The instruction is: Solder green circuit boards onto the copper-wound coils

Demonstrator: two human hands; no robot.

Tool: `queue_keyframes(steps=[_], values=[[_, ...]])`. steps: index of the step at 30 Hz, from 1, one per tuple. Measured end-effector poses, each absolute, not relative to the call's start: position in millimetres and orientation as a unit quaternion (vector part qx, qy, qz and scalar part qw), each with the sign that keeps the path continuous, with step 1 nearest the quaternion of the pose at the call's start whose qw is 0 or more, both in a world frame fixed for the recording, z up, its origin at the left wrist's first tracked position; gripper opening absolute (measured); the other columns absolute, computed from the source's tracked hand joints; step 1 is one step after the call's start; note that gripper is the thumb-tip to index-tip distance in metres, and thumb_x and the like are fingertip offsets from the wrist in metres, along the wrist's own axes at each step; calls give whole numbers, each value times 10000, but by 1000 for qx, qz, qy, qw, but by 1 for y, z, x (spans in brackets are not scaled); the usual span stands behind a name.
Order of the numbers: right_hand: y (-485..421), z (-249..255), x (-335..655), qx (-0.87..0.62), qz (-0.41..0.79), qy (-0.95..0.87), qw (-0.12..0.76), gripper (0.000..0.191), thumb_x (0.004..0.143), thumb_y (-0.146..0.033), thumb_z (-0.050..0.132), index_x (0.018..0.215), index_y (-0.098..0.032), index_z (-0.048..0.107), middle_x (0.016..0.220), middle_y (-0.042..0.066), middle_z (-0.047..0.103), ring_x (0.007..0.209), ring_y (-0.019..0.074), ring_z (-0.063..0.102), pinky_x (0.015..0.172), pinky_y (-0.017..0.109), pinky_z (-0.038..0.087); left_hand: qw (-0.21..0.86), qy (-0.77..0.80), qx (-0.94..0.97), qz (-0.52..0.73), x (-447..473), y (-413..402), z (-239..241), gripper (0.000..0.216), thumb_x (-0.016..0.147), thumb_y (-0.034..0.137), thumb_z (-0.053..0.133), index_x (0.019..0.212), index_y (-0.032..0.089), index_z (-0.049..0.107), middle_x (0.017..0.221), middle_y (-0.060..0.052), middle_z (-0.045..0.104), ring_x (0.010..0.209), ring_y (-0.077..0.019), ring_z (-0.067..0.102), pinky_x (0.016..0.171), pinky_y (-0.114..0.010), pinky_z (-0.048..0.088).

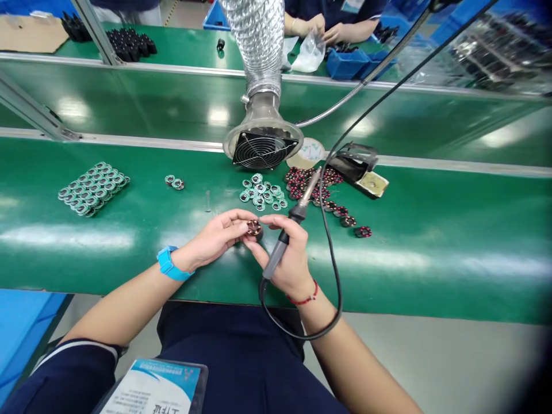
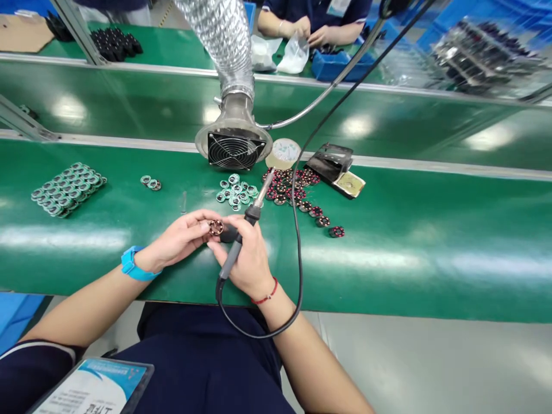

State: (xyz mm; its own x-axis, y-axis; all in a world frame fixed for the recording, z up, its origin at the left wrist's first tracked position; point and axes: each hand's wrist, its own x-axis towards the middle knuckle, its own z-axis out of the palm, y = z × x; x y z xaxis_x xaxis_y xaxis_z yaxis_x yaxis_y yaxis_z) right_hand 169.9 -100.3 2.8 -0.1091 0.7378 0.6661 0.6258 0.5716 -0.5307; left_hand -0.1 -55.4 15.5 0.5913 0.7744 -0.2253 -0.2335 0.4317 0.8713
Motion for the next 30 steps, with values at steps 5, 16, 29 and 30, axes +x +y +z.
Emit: queue_keyframes(steps=[5,16,29,30], values=[[-96,2,169,-480,48,-748,455,513,913,-274,625,1362,-281,376,1094,72,694,955,220,705,794,415,607,796,314,392,337,1,-57,17,431,772,383,804,1031,169,534,954,-23,666,875,-115,645,826,-256,502],[-95,3,177,-466,25,-800,378,561,922,-218,589,1413,-333,343,1154,65,725,951,235,711,770,405,581,540,392,677,310,-3,-55,16,135,884,285,584,839,184,505,784,19,560,713,-104,503,661,-243,418],[-104,5,177,-475,100,-781,393,523,905,-249,631,1360,-297,377,1149,62,716,927,212,727,796,391,616,706,387,468,365,-2,-48,17,179,802,290,625,744,168,508,682,25,582,599,-64,548,588,-209,431],[-104,6,177,-474,103,-780,395,533,903,-241,631,1366,-297,373,1158,64,713,940,213,727,806,392,618,704,388,460,376,-2,-48,18,181,811,297,627,759,167,512,699,22,587,600,-61,550,584,-207,431]])
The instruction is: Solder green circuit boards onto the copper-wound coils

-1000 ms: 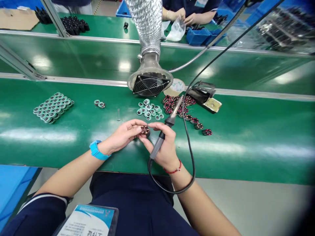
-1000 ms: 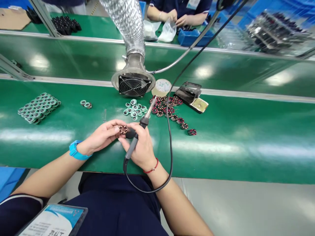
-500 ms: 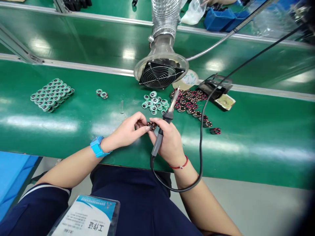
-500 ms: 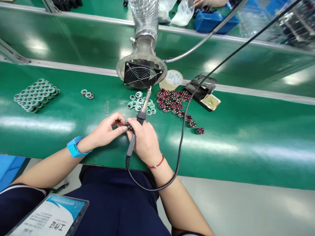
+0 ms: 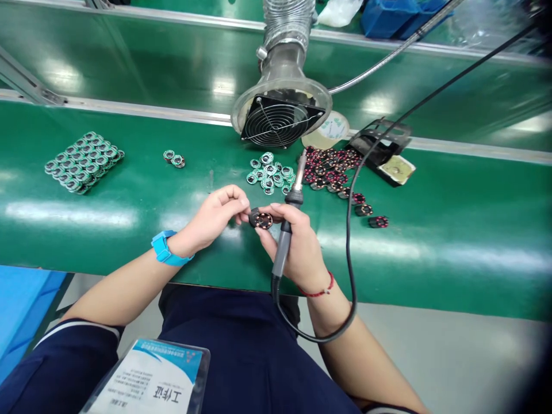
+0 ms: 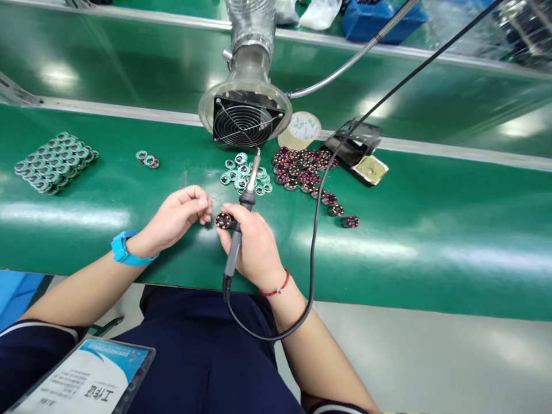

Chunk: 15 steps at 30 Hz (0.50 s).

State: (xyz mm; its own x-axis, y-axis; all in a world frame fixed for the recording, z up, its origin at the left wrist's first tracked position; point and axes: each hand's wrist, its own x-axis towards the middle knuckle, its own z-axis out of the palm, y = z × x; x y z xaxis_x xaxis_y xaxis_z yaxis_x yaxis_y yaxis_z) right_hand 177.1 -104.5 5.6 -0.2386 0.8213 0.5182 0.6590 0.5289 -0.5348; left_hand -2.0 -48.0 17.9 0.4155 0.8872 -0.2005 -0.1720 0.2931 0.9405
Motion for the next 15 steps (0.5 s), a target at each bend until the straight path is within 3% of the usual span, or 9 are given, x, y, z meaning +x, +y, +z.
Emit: queue_keyframes(steps=[5,10,15], values=[[-105,6,178,-470,86,-785,393,568,902,-208,626,1395,-298,358,1162,76,709,922,216,720,781,386,620,644,355,572,364,-4,-51,18,174,857,292,646,905,172,529,802,19,559,679,-73,538,631,-217,451],[-105,6,179,-465,77,-788,395,557,907,-225,622,1397,-284,363,1152,77,693,908,208,708,778,378,620,419,281,791,347,-11,-53,20,161,867,117,584,1006,184,632,950,-36,556,914,-146,546,820,-299,499],[-106,7,180,-458,98,-795,386,549,905,-216,610,1387,-298,359,1152,66,688,927,205,705,800,386,616,313,252,860,315,-14,-52,21,275,851,61,506,1025,191,675,973,-63,549,961,-180,542,856,-346,507]])
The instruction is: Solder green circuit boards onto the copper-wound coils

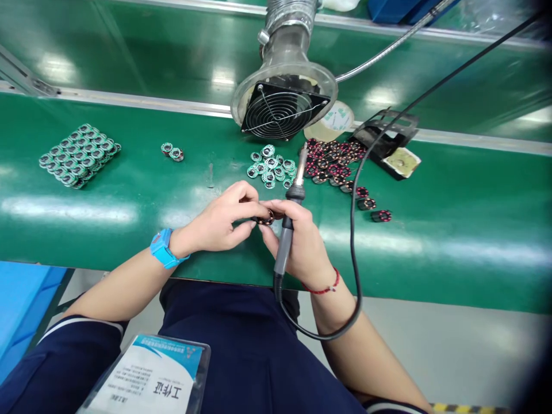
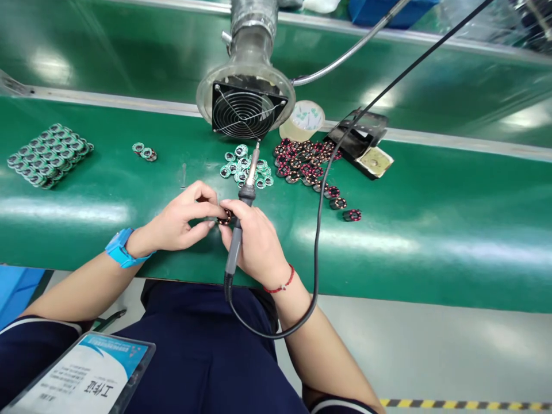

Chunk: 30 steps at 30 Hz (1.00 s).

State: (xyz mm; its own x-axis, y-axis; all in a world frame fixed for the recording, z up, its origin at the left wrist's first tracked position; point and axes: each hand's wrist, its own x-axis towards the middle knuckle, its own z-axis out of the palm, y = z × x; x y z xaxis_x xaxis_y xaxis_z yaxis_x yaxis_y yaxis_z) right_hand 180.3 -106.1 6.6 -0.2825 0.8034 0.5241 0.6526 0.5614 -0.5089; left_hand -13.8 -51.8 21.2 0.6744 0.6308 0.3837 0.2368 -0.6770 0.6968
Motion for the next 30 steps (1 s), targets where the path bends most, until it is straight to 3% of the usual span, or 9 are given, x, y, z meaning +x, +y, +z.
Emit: queue_keyframes(steps=[7,13,18,22,25,30], values=[[-109,8,182,-451,137,-796,380,546,877,-195,635,1360,-293,399,1163,60,686,910,197,699,797,372,607,331,223,867,299,-15,-52,22,187,803,26,526,903,167,597,973,-62,522,939,-161,544,830,-305,506],[-110,9,182,-429,164,-790,407,589,862,-202,671,1376,-274,392,1175,81,681,1044,215,706,872,386,611,390,214,836,322,-16,-49,22,126,817,56,552,842,180,562,916,-39,540,882,-147,541,796,-293,484],[-110,10,184,-446,126,-780,419,575,859,-183,675,1363,-249,404,1156,102,707,1038,216,714,891,393,609,510,350,678,397,-11,-44,20,52,869,201,559,826,176,545,801,-4,547,726,-107,521,665,-246,435],[-109,6,183,-459,93,-787,403,571,868,-194,661,1372,-277,405,1111,81,726,945,229,723,778,388,617,575,393,645,314,-7,-47,20,229,862,389,589,819,171,533,732,16,522,642,-96,476,588,-238,392],[-107,1,179,-462,85,-792,389,550,880,-194,638,1373,-300,418,1132,72,726,929,235,720,745,390,612,572,379,678,264,-4,-52,21,204,842,326,612,761,174,502,699,32,501,634,-86,438,583,-225,368],[-107,-5,172,-460,47,-787,409,568,878,-187,641,1383,-306,410,1110,64,715,939,227,707,748,377,613,563,395,665,291,1,-58,20,201,854,285,572,708,178,484,657,39,466,607,-82,403,554,-225,325]])
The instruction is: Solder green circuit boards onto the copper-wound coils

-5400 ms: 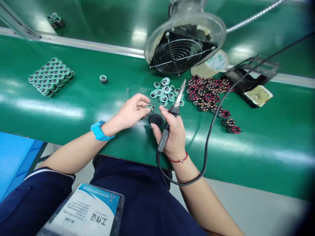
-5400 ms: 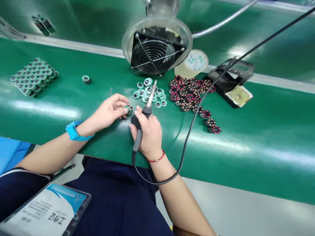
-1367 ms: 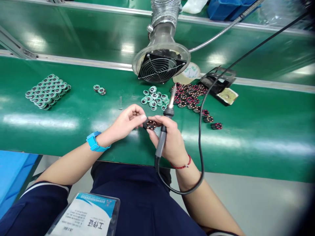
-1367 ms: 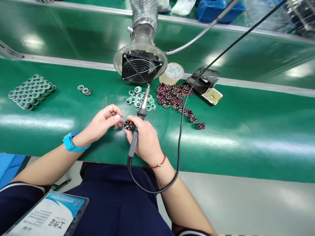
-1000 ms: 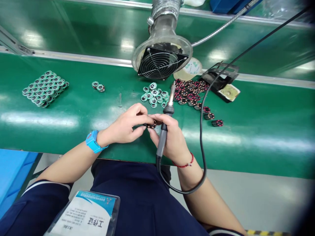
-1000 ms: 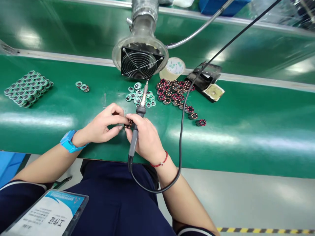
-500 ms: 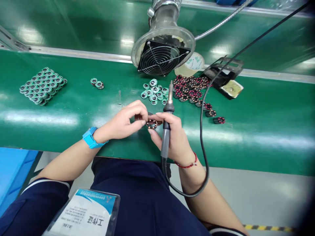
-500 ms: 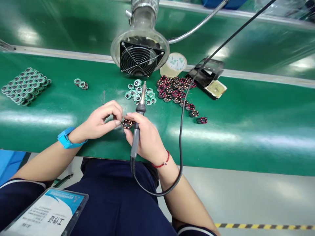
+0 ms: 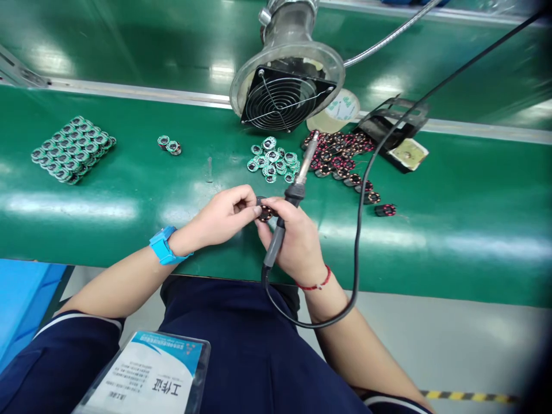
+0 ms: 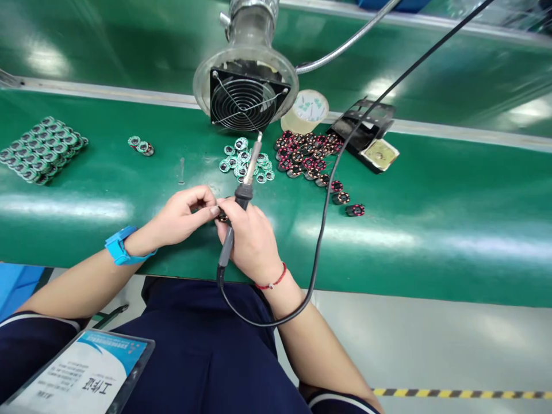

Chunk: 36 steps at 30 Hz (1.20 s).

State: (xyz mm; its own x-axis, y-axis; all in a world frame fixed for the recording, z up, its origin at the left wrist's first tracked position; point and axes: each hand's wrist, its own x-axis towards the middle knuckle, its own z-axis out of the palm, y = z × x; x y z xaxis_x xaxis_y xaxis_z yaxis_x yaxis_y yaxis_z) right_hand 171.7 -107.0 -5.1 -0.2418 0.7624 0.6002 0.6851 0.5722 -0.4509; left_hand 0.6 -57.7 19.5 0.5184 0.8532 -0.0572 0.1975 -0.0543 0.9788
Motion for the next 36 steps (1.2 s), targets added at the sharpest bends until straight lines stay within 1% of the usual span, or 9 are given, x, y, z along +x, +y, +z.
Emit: queue_keyframes(steps=[5,8,11,15,21,24,27,31,36], values=[[-109,-8,167,-531,15,-706,468,618,850,-201,705,1385,-282,406,1132,81,677,958,224,713,794,393,629,666,411,495,378,1,-55,21,204,807,312,635,738,180,495,643,38,528,566,-72,482,552,-213,393],[-109,-8,167,-522,13,-720,457,607,853,-212,706,1380,-271,411,1133,83,690,1002,235,706,822,413,620,664,432,448,414,-1,-51,24,195,821,320,630,767,180,505,696,32,561,579,-62,514,545,-195,404],[-107,-8,168,-494,17,-750,439,599,856,-215,699,1380,-260,412,1122,85,710,991,241,697,805,414,607,643,420,519,375,-2,-49,24,237,838,376,632,785,164,541,722,21,557,620,-71,522,554,-198,402],[-105,-7,168,-469,54,-782,406,546,866,-212,669,1354,-290,439,1105,58,722,925,230,697,734,390,592,627,396,584,330,-2,-48,20,180,813,261,643,707,153,546,640,43,498,591,-59,436,549,-198,347],[-108,-8,171,-468,93,-785,394,502,865,-203,673,1313,-284,462,1131,62,724,970,219,710,802,389,604,632,451,514,365,-8,-43,22,209,853,299,606,720,176,502,637,39,515,577,-67,467,536,-209,355],[-109,-11,173,-480,69,-772,411,522,868,-232,679,1331,-290,446,1113,57,724,910,216,714,755,387,607,652,425,567,270,-9,-43,26,272,858,360,610,694,168,509,638,32,513,586,-72,461,548,-218,354],[-109,-12,173,-482,63,-777,401,490,885,-236,648,1326,-302,446,1114,51,727,909,220,714,740,390,606,643,390,628,201,-8,-46,25,268,830,324,636,653,154,527,623,38,489,596,-71,419,563,-224,336],[-109,-12,173,-485,72,-786,377,490,882,-238,654,1319,-312,444,1127,52,732,931,235,712,742,404,596,639,427,577,277,-5,-46,21,243,838,257,594,627,159,523,599,35,487,563,-63,414,542,-218,328],[-110,-12,174,-491,64,-780,383,528,880,-259,670,1339,-310,415,1102,46,732,889,236,698,749,418,576,669,479,445,352,-9,-39,22,227,850,304,621,695,174,520,662,21,533,536,-49,460,474,-181,320]])
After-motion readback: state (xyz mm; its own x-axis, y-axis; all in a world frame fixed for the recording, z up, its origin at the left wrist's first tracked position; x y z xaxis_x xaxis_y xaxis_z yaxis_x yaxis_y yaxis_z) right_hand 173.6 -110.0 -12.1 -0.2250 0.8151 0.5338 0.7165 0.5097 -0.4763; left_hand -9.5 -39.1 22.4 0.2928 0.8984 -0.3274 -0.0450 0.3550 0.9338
